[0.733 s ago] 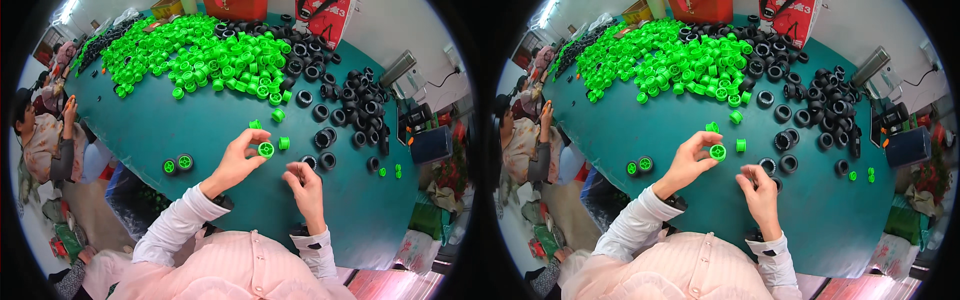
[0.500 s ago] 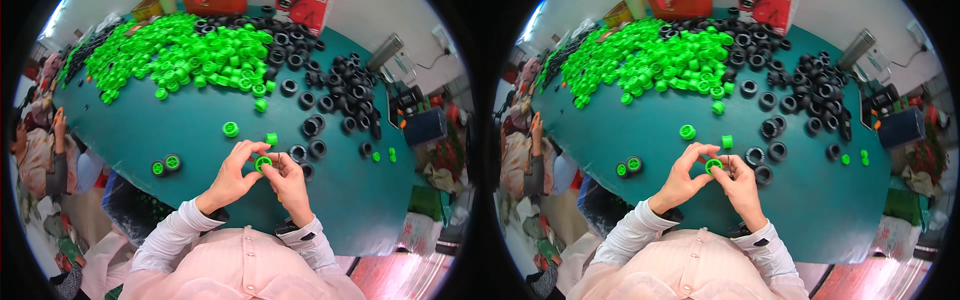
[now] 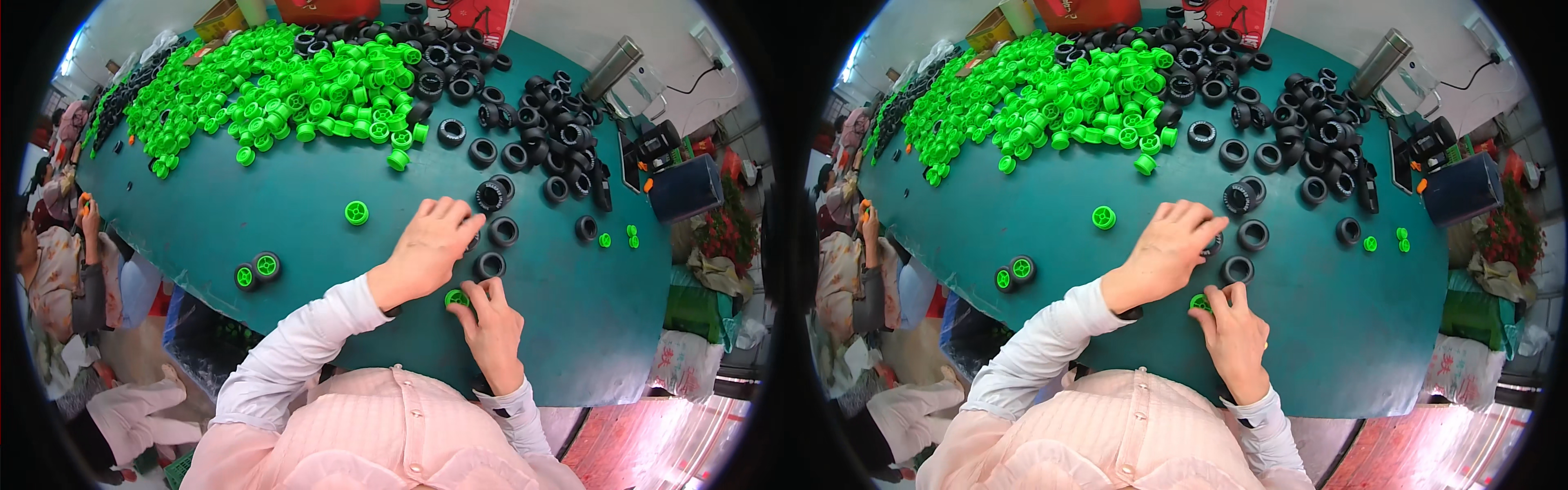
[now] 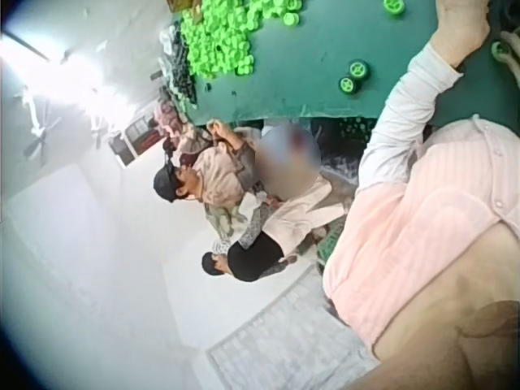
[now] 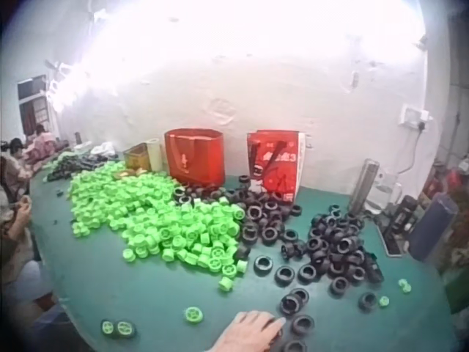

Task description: Assembling small green hubs into black rubber tires for toy vehicles.

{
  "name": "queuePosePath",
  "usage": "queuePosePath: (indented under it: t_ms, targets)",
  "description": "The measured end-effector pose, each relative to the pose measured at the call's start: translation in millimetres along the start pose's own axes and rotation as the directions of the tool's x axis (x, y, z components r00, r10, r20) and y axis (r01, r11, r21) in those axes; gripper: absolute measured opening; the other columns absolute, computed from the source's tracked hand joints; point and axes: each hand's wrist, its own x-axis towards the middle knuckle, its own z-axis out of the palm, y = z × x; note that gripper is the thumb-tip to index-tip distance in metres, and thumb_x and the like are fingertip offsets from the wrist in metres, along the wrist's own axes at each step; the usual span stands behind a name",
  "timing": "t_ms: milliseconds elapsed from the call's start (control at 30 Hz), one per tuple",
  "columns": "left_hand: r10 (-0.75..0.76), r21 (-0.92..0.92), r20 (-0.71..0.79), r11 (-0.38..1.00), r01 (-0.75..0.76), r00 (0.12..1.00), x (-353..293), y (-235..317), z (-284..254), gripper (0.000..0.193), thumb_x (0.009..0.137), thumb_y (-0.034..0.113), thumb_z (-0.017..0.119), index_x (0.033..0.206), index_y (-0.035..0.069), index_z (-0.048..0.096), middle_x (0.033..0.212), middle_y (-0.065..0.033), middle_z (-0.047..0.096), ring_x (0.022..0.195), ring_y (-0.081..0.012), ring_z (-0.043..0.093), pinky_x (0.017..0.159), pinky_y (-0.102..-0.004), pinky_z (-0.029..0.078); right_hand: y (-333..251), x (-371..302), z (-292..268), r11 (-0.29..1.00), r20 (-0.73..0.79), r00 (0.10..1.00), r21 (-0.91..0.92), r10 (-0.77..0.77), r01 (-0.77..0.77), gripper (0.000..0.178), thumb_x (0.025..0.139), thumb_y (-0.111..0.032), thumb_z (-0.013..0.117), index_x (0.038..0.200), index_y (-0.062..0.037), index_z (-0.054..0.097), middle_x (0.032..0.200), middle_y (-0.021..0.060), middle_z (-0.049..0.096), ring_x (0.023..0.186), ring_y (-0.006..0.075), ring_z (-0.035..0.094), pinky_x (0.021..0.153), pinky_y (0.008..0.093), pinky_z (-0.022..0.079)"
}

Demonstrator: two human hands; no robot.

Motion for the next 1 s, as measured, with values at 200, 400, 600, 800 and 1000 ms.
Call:
queuePosePath:
  t_ms: [200,400,600,800,1000]
  targets:
    - [-0.407,-0.932,0.219,0.181,0.314,0.887,-86,-16,-36,0.056,0.099,0.02,0.067,0.148,0.003,0.046,0.14,-0.0126,0.058,0.124,-0.0203,0.059,0.101,-0.0372,0.051,-1,7,6,0.959,0.029,0.999,0.284,-0.027,0.018,0.037,0.082,-0.013,0.08,0.115,-0.0058,0.065,0.092,0.0054,0.062,0.057,0.0149,0.055,0.051,0.0297,0.042]
    - [-0.422,-0.97,0.229,-0.175,0.169,0.877,-135,-14,-38,0.056,0.107,0.036,0.053,0.15,0.002,0.042,0.141,-0.0129,0.058,0.125,-0.0214,0.06,0.102,-0.0401,0.052,-38,47,8,0.682,-0.002,1.0,0.731,-0.025,0.019,0.034,0.083,-0.003,0.078,0.115,0.0004,0.066,0.098,0.0047,0.066,0.052,0.0031,0.04,0.049,0.0235,0.033]
    - [-0.492,-0.98,0.2,-0.093,0.177,0.847,-138,-6,-34,0.049,0.11,0.029,0.048,0.149,0.0,0.044,0.134,-0.0082,0.06,0.124,-0.0174,0.058,0.104,-0.0386,0.051,-63,53,21,0.809,-0.034,0.983,0.563,-0.179,0.167,0.033,0.083,-0.009,0.08,0.115,-0.0062,0.072,0.105,0.0062,0.063,0.055,0.0085,0.051,0.053,0.0257,0.041]
    - [-0.512,-0.977,0.134,0.076,0.2,0.849,-128,-1,-24,0.045,0.107,0.02,0.054,0.145,-0.002,0.046,0.13,-0.0062,0.06,0.119,-0.0136,0.058,0.102,-0.0348,0.052,-61,60,14,0.795,0.105,0.989,0.607,-0.105,0.02,0.038,0.08,-0.009,0.08,0.116,-0.0062,0.069,0.103,0.0048,0.061,0.055,0.0087,0.046,0.051,0.0259,0.039]
    - [-0.595,-0.973,0.145,0.058,0.222,0.79,-119,8,-22,0.043,0.099,0.006,0.066,0.138,-0.004,0.053,0.126,-0.0081,0.064,0.115,-0.0143,0.062,0.101,-0.0312,0.052,-56,63,25,0.812,0.125,0.988,0.584,-0.094,0.003,0.04,0.075,-0.006,0.08,0.112,-0.006,0.066,0.102,0.0045,0.061,0.056,0.0108,0.047,0.051,0.0269,0.04]
